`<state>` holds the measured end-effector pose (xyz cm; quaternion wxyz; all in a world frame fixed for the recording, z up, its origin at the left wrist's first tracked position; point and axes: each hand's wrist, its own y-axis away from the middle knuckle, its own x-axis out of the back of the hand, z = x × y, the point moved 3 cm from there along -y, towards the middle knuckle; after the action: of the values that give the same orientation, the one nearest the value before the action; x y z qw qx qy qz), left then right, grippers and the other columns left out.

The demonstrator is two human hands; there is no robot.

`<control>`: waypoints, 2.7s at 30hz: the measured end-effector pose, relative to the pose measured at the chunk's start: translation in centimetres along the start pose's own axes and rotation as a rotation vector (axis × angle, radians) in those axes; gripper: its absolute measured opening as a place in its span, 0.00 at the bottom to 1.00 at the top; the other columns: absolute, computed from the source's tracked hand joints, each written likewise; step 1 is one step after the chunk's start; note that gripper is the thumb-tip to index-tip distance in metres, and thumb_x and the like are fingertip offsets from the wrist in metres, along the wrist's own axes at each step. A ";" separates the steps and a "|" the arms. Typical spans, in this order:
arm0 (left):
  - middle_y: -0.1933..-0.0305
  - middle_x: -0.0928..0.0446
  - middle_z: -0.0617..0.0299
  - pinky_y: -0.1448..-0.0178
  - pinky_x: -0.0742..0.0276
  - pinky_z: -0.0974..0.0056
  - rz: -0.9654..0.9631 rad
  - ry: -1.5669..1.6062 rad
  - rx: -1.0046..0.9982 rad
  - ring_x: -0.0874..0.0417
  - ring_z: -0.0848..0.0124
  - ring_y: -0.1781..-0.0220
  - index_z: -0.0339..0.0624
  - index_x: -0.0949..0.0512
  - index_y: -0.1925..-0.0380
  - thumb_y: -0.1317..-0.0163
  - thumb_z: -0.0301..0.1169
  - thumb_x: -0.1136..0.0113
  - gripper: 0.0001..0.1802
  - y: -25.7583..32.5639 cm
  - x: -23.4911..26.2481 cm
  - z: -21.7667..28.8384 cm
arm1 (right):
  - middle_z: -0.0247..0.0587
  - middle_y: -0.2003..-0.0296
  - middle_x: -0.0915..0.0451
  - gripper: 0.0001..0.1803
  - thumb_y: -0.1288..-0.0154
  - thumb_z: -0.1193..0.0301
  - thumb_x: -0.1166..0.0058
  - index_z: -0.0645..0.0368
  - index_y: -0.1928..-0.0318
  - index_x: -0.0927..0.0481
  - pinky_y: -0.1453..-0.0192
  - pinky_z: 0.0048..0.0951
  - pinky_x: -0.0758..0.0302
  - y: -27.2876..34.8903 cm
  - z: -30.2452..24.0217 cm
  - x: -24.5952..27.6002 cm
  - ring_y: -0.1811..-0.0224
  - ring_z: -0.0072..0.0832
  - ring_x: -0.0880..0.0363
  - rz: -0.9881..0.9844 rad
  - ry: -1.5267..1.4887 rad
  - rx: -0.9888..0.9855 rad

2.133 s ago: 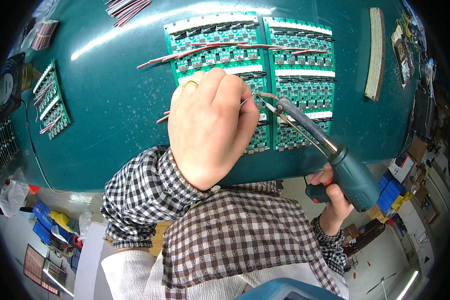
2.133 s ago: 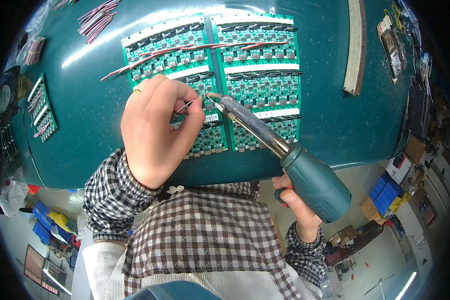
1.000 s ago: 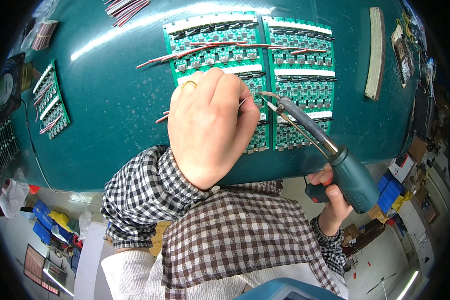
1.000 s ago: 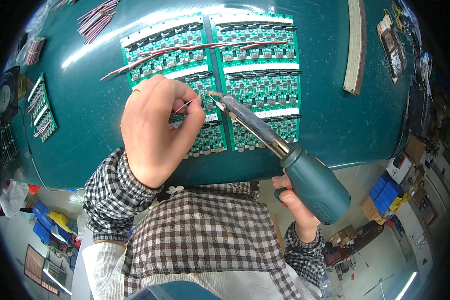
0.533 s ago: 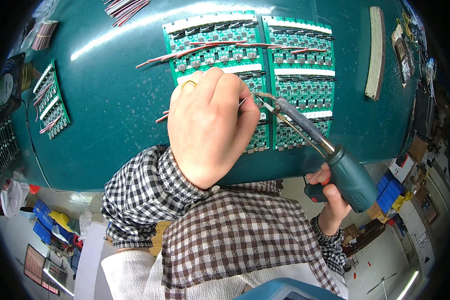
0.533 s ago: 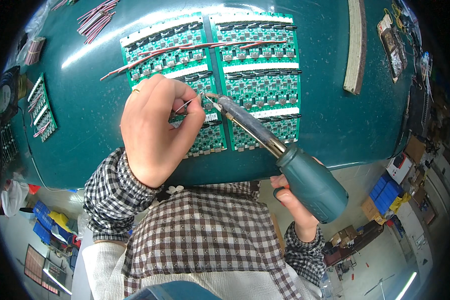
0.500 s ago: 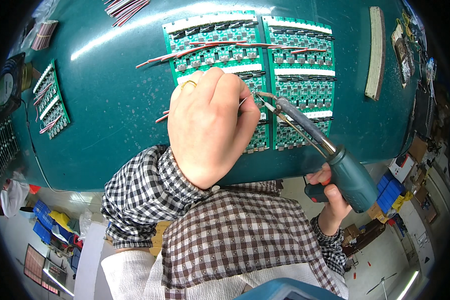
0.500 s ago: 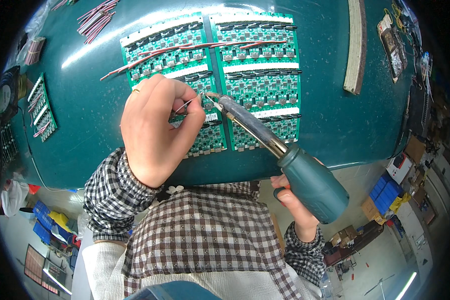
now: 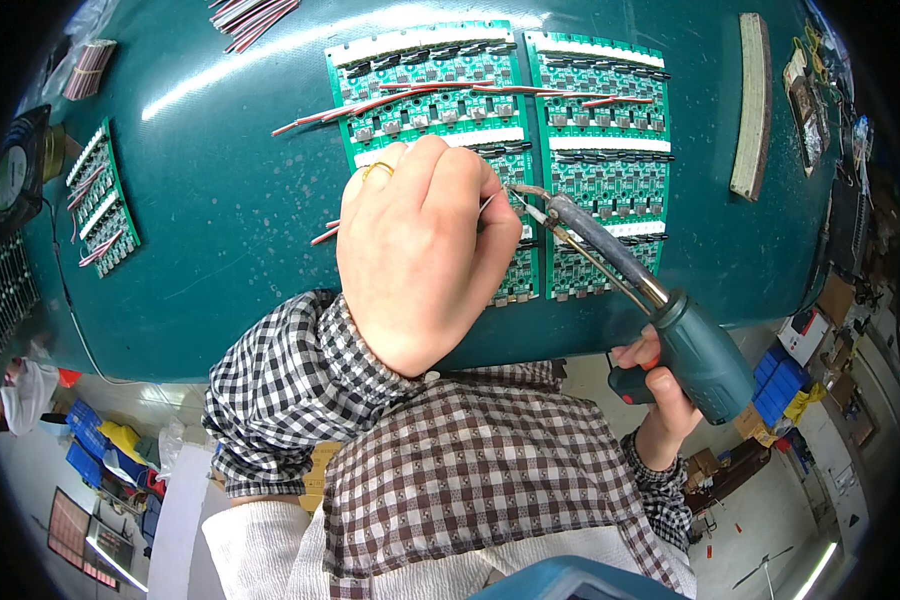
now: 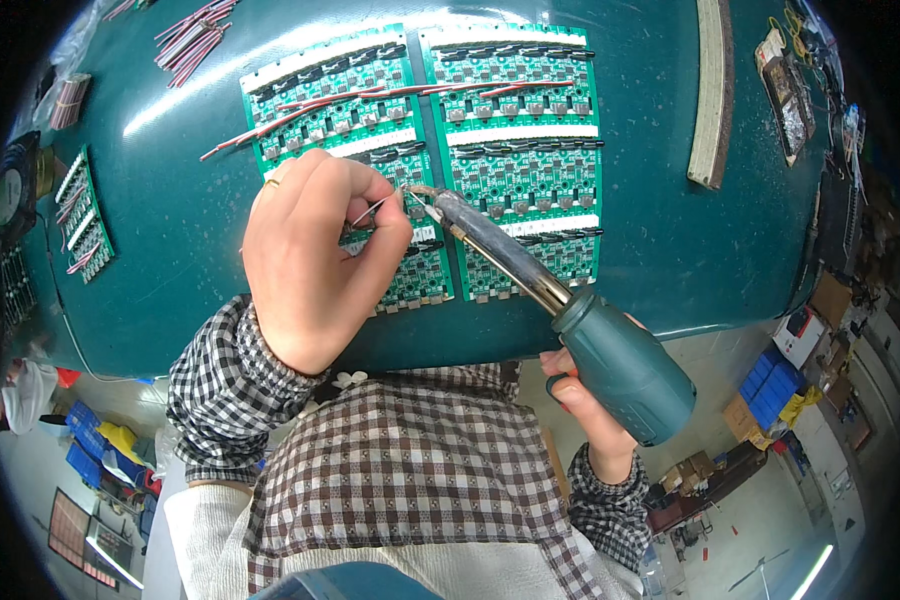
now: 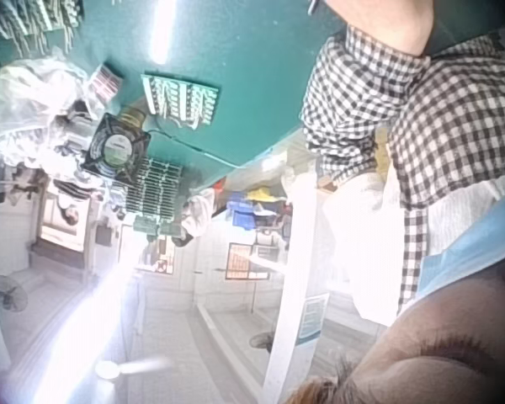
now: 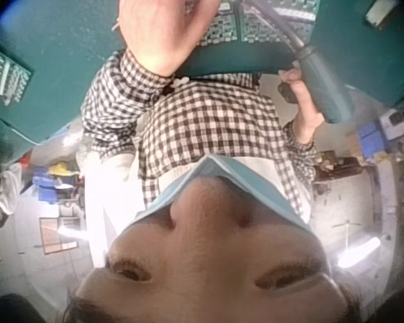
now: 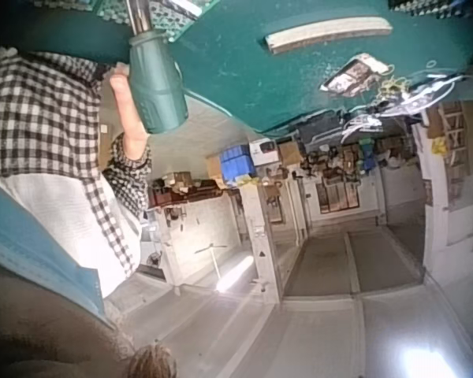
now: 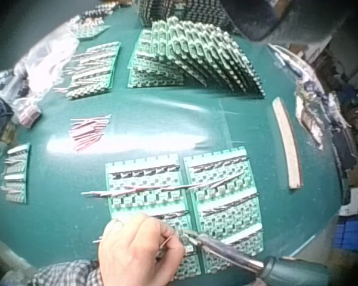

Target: The person solders wires onto circuit boards by positioning each wire onto the board by hand and attaching it with a soldering iron.

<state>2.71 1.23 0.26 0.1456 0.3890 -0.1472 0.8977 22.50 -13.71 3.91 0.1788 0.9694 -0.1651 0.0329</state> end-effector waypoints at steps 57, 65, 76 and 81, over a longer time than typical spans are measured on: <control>0.71 0.28 0.61 0.63 0.30 0.67 0.092 -0.072 0.134 0.27 0.71 0.70 0.36 0.23 0.71 0.46 0.27 0.37 0.06 -6.2 7.8 -10.2 | 0.38 0.73 0.26 0.20 0.31 0.59 0.56 0.67 0.55 0.32 0.70 0.30 0.20 -7.3 3.1 3.8 0.74 0.25 0.24 -0.005 -0.635 0.077; 0.70 0.25 0.59 0.65 0.27 0.68 0.157 0.076 0.099 0.23 0.72 0.71 0.36 0.26 0.70 0.45 0.26 0.38 0.07 -5.4 7.8 -9.8 | 0.37 0.73 0.27 0.20 0.30 0.57 0.58 0.64 0.54 0.34 0.70 0.26 0.22 -6.9 2.9 3.8 0.74 0.24 0.26 -0.008 -0.584 0.061; 0.66 0.22 0.62 0.68 0.27 0.75 -0.316 0.389 0.230 0.21 0.78 0.70 0.33 0.23 0.64 0.42 0.19 0.43 0.06 -2.8 6.8 -0.4 | 0.39 0.72 0.26 0.22 0.33 0.59 0.53 0.69 0.55 0.32 0.70 0.30 0.19 -5.0 1.6 3.8 0.73 0.27 0.23 0.003 -0.602 0.013; 0.67 0.22 0.59 0.70 0.26 0.72 -0.352 0.292 0.082 0.21 0.76 0.72 0.33 0.23 0.66 0.42 0.20 0.42 0.05 -2.6 4.2 0.5 | 0.39 0.71 0.27 0.25 0.33 0.56 0.54 0.69 0.53 0.33 0.68 0.28 0.20 -3.4 1.3 3.6 0.72 0.26 0.24 -0.004 -0.409 0.070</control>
<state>1.25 4.03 4.14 0.3036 0.2801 -0.0180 0.9105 27.05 -12.29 2.03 0.1077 0.9618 -0.1946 -0.1593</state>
